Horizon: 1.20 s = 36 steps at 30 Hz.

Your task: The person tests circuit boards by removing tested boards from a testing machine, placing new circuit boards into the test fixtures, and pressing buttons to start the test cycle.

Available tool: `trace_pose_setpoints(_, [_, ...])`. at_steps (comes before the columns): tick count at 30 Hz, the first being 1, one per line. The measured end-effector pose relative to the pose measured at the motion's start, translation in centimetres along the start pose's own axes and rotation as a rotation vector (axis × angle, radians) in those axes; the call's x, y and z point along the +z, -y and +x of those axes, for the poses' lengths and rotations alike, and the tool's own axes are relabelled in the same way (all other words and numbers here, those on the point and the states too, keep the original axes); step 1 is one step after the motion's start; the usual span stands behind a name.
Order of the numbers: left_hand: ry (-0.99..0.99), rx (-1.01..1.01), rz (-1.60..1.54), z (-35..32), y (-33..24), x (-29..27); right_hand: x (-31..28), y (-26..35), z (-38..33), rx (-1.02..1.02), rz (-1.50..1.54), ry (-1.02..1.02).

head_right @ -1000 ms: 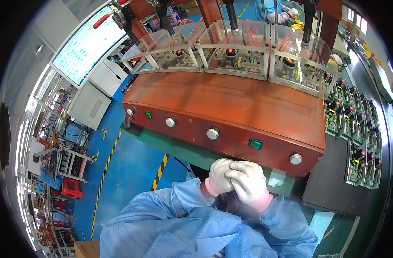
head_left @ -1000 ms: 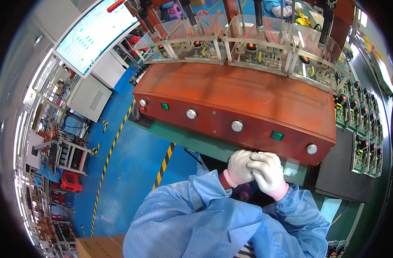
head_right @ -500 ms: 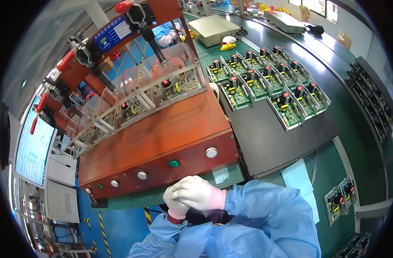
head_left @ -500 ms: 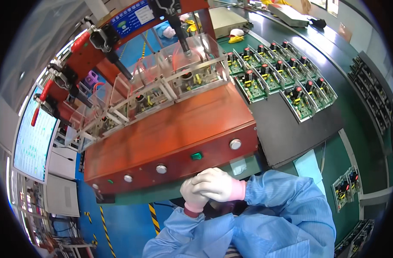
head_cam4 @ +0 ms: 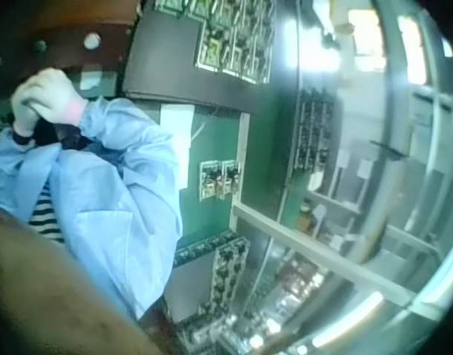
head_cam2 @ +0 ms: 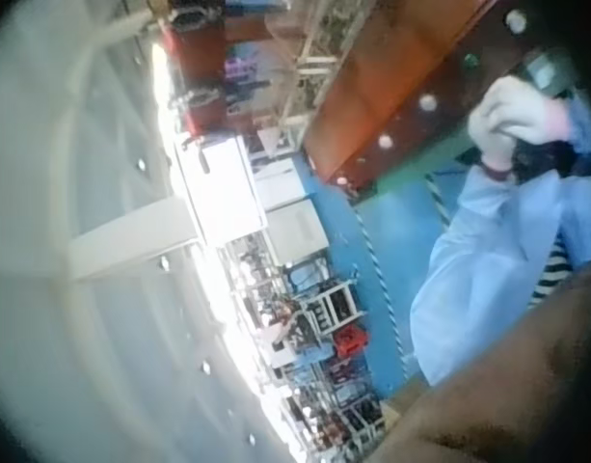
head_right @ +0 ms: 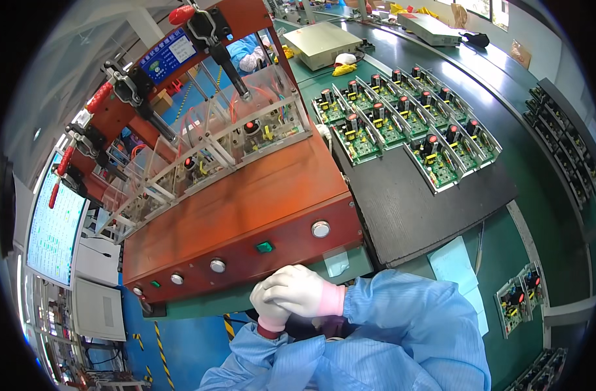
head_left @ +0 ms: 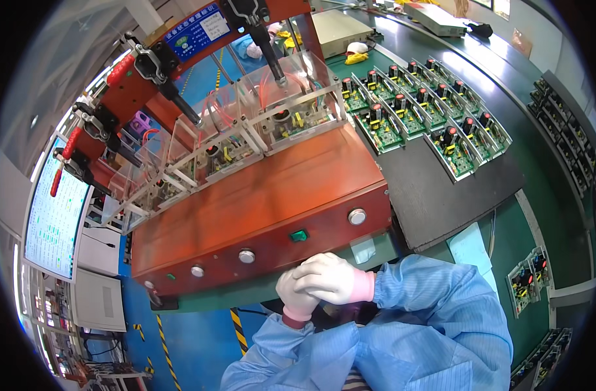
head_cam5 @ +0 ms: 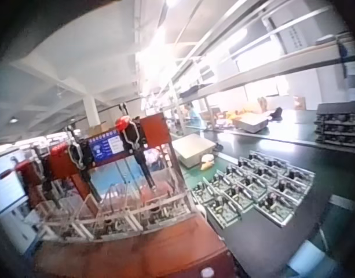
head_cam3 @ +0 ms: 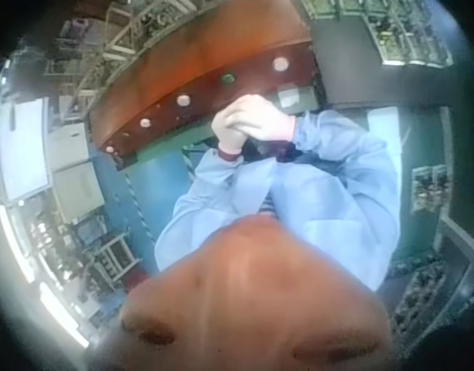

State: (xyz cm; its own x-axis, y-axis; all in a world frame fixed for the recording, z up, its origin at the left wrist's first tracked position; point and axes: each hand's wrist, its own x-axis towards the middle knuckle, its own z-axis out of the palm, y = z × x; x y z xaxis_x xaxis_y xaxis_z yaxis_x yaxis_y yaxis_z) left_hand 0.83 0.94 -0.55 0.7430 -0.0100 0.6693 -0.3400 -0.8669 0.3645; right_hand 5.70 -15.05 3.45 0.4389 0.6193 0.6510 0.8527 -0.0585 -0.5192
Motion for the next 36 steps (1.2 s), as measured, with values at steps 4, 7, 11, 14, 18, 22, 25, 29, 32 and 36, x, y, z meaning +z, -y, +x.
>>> trace_pose_setpoints(4, [0.014, 0.001, -0.001, 0.1, 0.1, 0.0, -0.2, 0.1, 0.1, 0.005, 0.001, -0.007])
trace_pose_setpoints(7, [0.013, 0.004, -0.006, -0.1, 0.1, 0.1, -0.2, 0.2, 0.2, 0.000, 0.019, -0.021])
trace_pose_setpoints(11, [-0.015, 0.003, -0.032, -0.5, 0.3, 0.0, -0.1, 0.1, 1.1, -0.048, 0.076, -0.046])
trace_pose_setpoints(14, [-0.040, -0.034, -0.077, 0.0, -0.3, 0.3, -0.2, 0.0, 0.5, -0.049, 0.104, -0.026])
trace_pose_setpoints(18, [-0.045, -0.077, -0.142, 0.1, -0.7, 0.3, -0.3, 0.3, 0.8, -0.026, 0.123, -0.015])
trace_pose_setpoints(22, [-0.036, -0.113, -0.163, 0.0, -1.2, 0.0, -0.2, 0.8, 0.8, 0.010, 0.073, -0.019])
trace_pose_setpoints(25, [-0.036, -0.112, -0.177, 0.0, -1.3, 0.0, -0.1, 1.0, 0.8, 0.042, 0.049, -0.020])
trace_pose_setpoints(29, [-0.060, -0.098, -0.189, 0.1, -1.3, 0.3, -0.1, 0.8, 0.7, 0.047, 0.036, -0.012])
trace_pose_setpoints(32, [-0.073, -0.089, -0.183, 0.3, -1.3, 0.2, 0.0, 0.8, 0.6, 0.053, 0.035, -0.009])
trace_pose_setpoints(36, [-0.083, -0.070, -0.168, 0.5, -1.4, 0.1, 0.0, 0.8, 0.6, 0.078, 0.034, -0.015])
